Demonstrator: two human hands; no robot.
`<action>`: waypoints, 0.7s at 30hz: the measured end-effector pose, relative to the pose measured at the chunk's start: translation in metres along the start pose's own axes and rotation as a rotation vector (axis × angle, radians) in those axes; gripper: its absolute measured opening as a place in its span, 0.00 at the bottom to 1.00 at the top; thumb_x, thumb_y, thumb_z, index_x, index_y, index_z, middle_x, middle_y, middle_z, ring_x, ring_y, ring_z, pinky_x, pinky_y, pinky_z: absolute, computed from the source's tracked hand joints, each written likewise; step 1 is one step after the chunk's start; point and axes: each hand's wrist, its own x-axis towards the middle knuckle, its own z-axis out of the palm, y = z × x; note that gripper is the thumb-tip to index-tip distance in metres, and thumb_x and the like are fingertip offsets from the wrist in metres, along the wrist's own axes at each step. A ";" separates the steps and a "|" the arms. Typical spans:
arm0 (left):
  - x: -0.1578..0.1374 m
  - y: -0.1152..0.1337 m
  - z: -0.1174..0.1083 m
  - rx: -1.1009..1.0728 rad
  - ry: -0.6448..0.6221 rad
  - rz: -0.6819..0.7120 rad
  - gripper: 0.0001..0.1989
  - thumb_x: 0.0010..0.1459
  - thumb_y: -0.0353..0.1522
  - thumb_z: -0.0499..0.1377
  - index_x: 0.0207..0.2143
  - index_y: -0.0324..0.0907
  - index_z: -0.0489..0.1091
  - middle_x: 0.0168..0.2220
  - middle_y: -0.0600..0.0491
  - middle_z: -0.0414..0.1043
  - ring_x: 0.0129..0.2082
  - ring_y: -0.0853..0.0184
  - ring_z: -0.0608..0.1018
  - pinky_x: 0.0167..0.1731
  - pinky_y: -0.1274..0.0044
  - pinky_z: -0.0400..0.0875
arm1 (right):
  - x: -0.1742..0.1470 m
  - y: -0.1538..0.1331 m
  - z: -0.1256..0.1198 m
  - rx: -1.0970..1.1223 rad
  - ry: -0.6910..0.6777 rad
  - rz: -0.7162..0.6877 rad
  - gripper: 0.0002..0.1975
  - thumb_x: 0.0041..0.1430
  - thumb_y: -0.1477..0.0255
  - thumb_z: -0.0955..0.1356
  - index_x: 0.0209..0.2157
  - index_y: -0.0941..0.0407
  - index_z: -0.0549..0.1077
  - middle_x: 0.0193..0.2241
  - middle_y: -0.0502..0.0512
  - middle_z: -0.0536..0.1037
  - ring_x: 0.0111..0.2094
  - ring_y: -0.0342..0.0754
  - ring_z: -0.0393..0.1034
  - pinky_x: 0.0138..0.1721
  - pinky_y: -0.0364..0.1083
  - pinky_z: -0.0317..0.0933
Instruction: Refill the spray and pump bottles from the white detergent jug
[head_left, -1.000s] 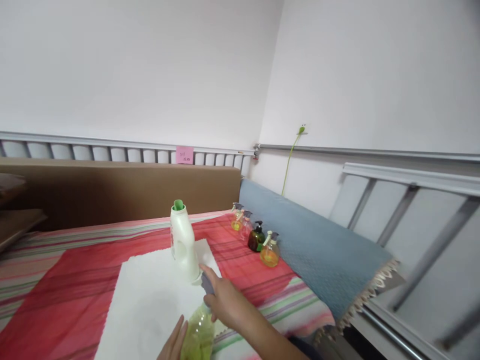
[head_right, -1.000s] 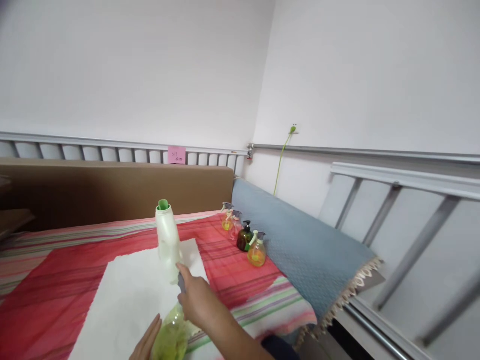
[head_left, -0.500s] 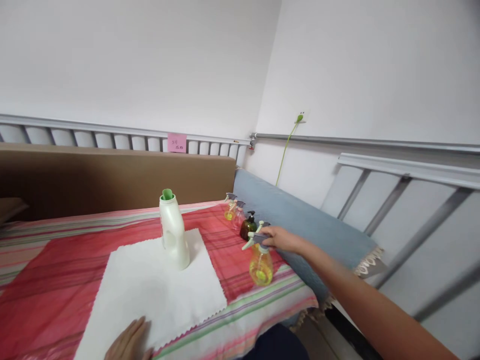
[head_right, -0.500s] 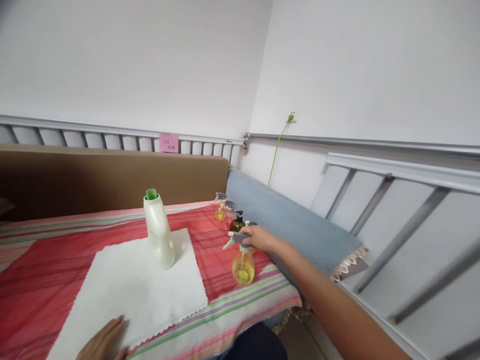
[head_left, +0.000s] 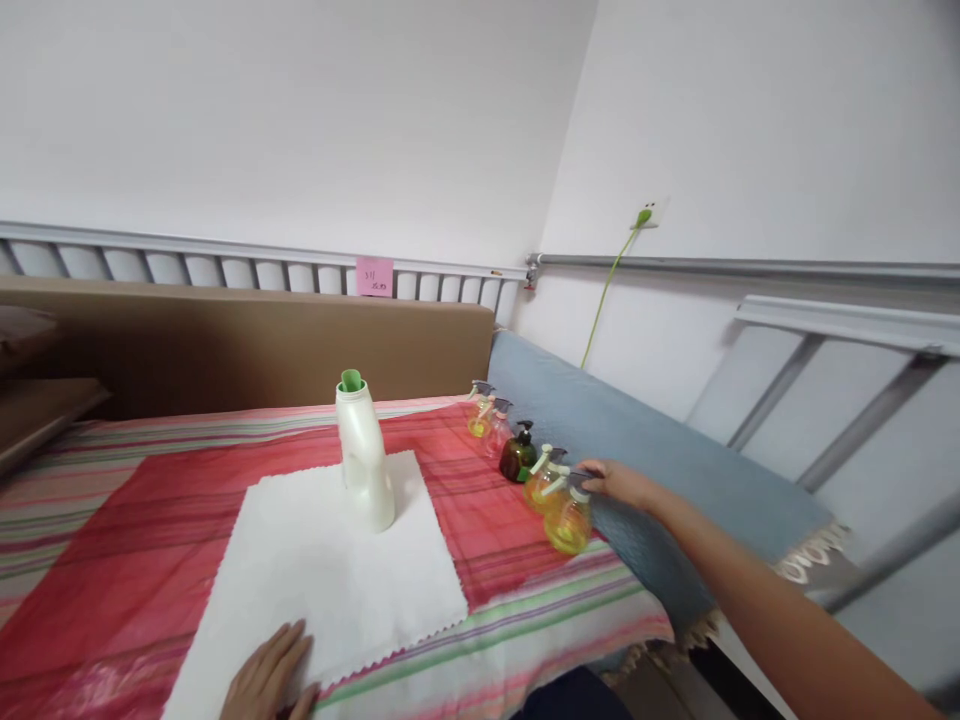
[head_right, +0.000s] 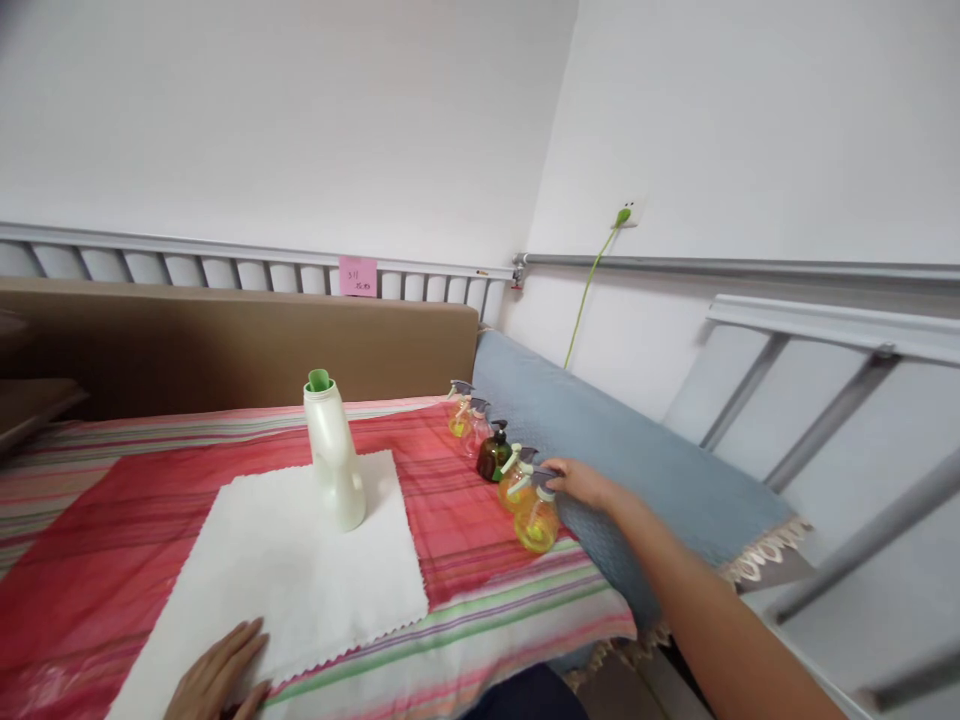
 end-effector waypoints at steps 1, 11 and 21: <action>0.001 0.000 0.000 0.003 0.000 0.008 0.23 0.52 0.46 0.61 0.47 0.45 0.71 0.46 0.49 0.77 0.43 0.57 0.80 0.38 0.71 0.79 | 0.001 0.000 0.001 -0.019 -0.115 -0.010 0.10 0.64 0.68 0.64 0.36 0.59 0.73 0.34 0.50 0.76 0.32 0.43 0.72 0.34 0.45 0.70; 0.003 0.000 -0.003 0.030 0.003 0.015 0.20 0.53 0.46 0.60 0.45 0.46 0.72 0.46 0.50 0.78 0.42 0.59 0.80 0.39 0.73 0.79 | 0.006 -0.002 -0.002 -0.162 -0.378 -0.030 0.09 0.64 0.70 0.63 0.39 0.57 0.73 0.41 0.53 0.76 0.41 0.47 0.72 0.43 0.51 0.68; 0.000 -0.002 0.001 0.002 0.024 0.028 0.21 0.52 0.45 0.61 0.46 0.45 0.72 0.47 0.48 0.77 0.43 0.58 0.80 0.38 0.72 0.79 | -0.008 0.014 -0.007 -0.102 -0.139 0.000 0.07 0.59 0.71 0.69 0.38 0.58 0.74 0.37 0.52 0.78 0.37 0.46 0.73 0.43 0.52 0.68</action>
